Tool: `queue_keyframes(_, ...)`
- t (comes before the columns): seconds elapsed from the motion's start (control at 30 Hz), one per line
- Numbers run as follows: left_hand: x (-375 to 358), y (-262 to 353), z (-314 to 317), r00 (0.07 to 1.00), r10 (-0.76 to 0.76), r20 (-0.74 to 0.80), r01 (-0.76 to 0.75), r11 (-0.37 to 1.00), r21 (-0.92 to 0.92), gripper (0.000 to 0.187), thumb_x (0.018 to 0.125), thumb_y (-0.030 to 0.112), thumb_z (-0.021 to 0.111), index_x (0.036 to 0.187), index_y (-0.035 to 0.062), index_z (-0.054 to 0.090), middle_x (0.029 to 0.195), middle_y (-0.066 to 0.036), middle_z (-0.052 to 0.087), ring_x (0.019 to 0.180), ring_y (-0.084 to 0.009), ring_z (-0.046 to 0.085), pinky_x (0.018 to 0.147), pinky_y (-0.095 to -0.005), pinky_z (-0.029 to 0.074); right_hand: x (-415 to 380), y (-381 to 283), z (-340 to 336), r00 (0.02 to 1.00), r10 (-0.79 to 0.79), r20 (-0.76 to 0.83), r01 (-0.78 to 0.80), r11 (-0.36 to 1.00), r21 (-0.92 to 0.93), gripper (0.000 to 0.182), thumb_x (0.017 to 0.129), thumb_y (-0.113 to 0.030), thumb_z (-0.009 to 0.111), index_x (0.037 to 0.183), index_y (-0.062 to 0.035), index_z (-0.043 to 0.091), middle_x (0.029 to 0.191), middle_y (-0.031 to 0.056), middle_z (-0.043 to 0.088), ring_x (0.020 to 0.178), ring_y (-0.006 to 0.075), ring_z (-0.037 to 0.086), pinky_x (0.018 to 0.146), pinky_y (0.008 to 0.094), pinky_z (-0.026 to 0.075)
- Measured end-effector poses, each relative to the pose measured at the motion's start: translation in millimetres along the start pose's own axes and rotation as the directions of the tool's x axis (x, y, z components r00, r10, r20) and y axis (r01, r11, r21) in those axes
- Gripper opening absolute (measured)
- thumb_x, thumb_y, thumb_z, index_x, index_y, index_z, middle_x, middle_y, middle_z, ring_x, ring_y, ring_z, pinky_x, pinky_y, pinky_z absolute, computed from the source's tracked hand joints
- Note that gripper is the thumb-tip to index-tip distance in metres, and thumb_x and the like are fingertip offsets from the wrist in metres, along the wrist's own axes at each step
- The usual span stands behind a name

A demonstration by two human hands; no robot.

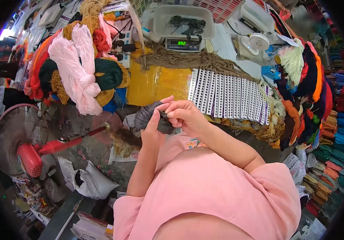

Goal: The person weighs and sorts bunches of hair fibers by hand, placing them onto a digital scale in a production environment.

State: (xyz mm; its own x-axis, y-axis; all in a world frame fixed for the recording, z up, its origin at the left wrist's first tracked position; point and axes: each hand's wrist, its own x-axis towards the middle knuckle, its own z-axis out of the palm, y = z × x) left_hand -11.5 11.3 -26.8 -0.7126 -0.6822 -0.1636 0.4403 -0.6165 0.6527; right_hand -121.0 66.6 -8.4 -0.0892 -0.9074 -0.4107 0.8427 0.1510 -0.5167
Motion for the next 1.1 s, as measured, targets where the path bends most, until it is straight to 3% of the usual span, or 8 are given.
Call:
queue_keyframes(0.27, -7.6, 6.9, 4.7, 0.993, -0.112, -0.042, 0.102, 0.977, -0.185, 0.036, 0.083, 0.025, 0.032, 0.099, -0.0037, 0.047, 0.116, -0.02, 0.035, 0.11, -0.027, 0.032, 0.09, -0.037, 0.028, -8.3, -2.0, 8.6, 1.0, 0.005, 0.023, -0.008, 0.994, 0.112, 0.008, 0.069, 0.0, 0.05, 0.073, -0.0011, 0.058, 0.09, 0.0099, 0.054, 0.051, 0.0076, 0.045, 0.045, 0.0176, 0.037)
queue_keyframes(0.33, -10.7, 3.0, -3.6, 0.997, 0.016, 0.081, -0.013, 0.999, -0.034, 0.035, 0.083, 0.024, 0.032, 0.102, -0.0034, 0.044, 0.115, -0.02, 0.035, 0.107, -0.0251, 0.035, 0.087, -0.0347, 0.032, -11.0, 0.4, 10.3, 1.0, 0.0, 0.005, -0.001, 0.997, 0.078, 0.008, 0.069, 0.0, 0.051, 0.073, -0.0007, 0.058, 0.09, 0.0096, 0.053, 0.053, 0.0076, 0.047, 0.046, 0.0177, 0.038)
queue_keyframes(0.47, -15.1, 6.0, 1.2, 1.0, 0.015, 0.024, -0.016, 0.997, 0.073, 0.034, 0.083, 0.022, 0.032, 0.103, -0.0035, 0.043, 0.114, -0.018, 0.037, 0.105, -0.0229, 0.038, 0.084, -0.0327, 0.034, -16.7, 1.4, 14.9, 0.999, -0.036, 0.01, 0.035, 0.997, 0.064, 0.008, 0.07, 0.0, 0.051, 0.073, -0.0003, 0.057, 0.09, 0.0093, 0.053, 0.053, 0.0075, 0.049, 0.046, 0.0171, 0.04)
queue_keyframes(0.7, -16.9, 13.7, 4.1, 0.999, -0.046, -0.004, 0.043, 0.955, -0.292, 0.029, 0.082, 0.018, 0.036, 0.096, -0.0042, 0.047, 0.11, -0.018, 0.042, 0.104, -0.0238, 0.039, 0.089, -0.0345, 0.029, -20.5, 2.3, 12.7, 0.994, -0.08, 0.075, 0.075, 0.995, 0.07, 0.008, 0.072, 0.0, 0.048, 0.077, 0.0016, 0.054, 0.076, 0.0105, 0.055, 0.051, 0.0101, 0.051, 0.048, 0.0201, 0.044)
queue_keyframes(0.87, -17.5, 17.6, 9.5, 0.991, 0.063, 0.12, -0.036, 0.976, -0.216, 0.034, 0.082, 0.022, 0.036, 0.102, -0.0048, 0.044, 0.11, -0.018, 0.041, 0.105, -0.0243, 0.038, 0.089, -0.0355, 0.028, -21.9, -4.9, 19.1, 0.999, -0.038, 0.036, 0.037, 0.999, 0.011, 0.011, 0.073, -0.001, 0.047, 0.08, 0.0027, 0.055, 0.083, 0.0104, 0.053, 0.048, 0.0082, 0.05, 0.047, 0.0182, 0.043)
queue_keyframes(0.93, -18.8, 18.3, 10.2, 0.995, 0.023, 0.092, -0.003, 0.978, -0.21, 0.033, 0.082, 0.019, 0.038, 0.104, -0.0057, 0.042, 0.109, -0.018, 0.042, 0.103, -0.0238, 0.039, 0.087, -0.0344, 0.031, -22.3, -7.5, 24.7, 1.0, -0.008, 0.006, 0.009, 0.994, -0.111, 0.015, 0.073, -0.001, 0.049, 0.086, 0.0031, 0.056, 0.09, 0.0093, 0.051, 0.047, 0.006, 0.046, 0.044, 0.017, 0.039)
queue_keyframes(1.0, -19.4, 23.7, 18.5, 1.0, -0.003, 0.004, 0.002, 1.0, 0.023, 0.031, 0.08, 0.014, 0.041, 0.103, -0.0064, 0.042, 0.109, -0.018, 0.042, 0.101, -0.0239, 0.042, 0.085, -0.0331, 0.033, -21.5, -6.5, 26.9, 1.0, -0.008, -0.008, 0.006, 0.989, -0.148, 0.017, 0.073, 0.0, 0.05, 0.088, 0.0027, 0.056, 0.09, 0.0081, 0.051, 0.046, 0.0051, 0.043, 0.042, 0.0166, 0.037)
queue_keyframes(1.1, -18.2, 24.9, 17.1, 1.0, 0.012, 0.01, -0.012, 1.0, -0.01, 0.026, 0.079, 0.008, 0.04, 0.1, -0.0062, 0.045, 0.109, -0.018, 0.043, 0.1, -0.0247, 0.043, 0.085, -0.0333, 0.034, -19.9, -6.2, 29.9, 1.0, -0.012, -0.021, 0.008, 0.986, -0.165, 0.017, 0.072, 0.001, 0.051, 0.088, 0.0025, 0.056, 0.09, 0.0063, 0.05, 0.045, 0.004, 0.039, 0.04, 0.0158, 0.033)
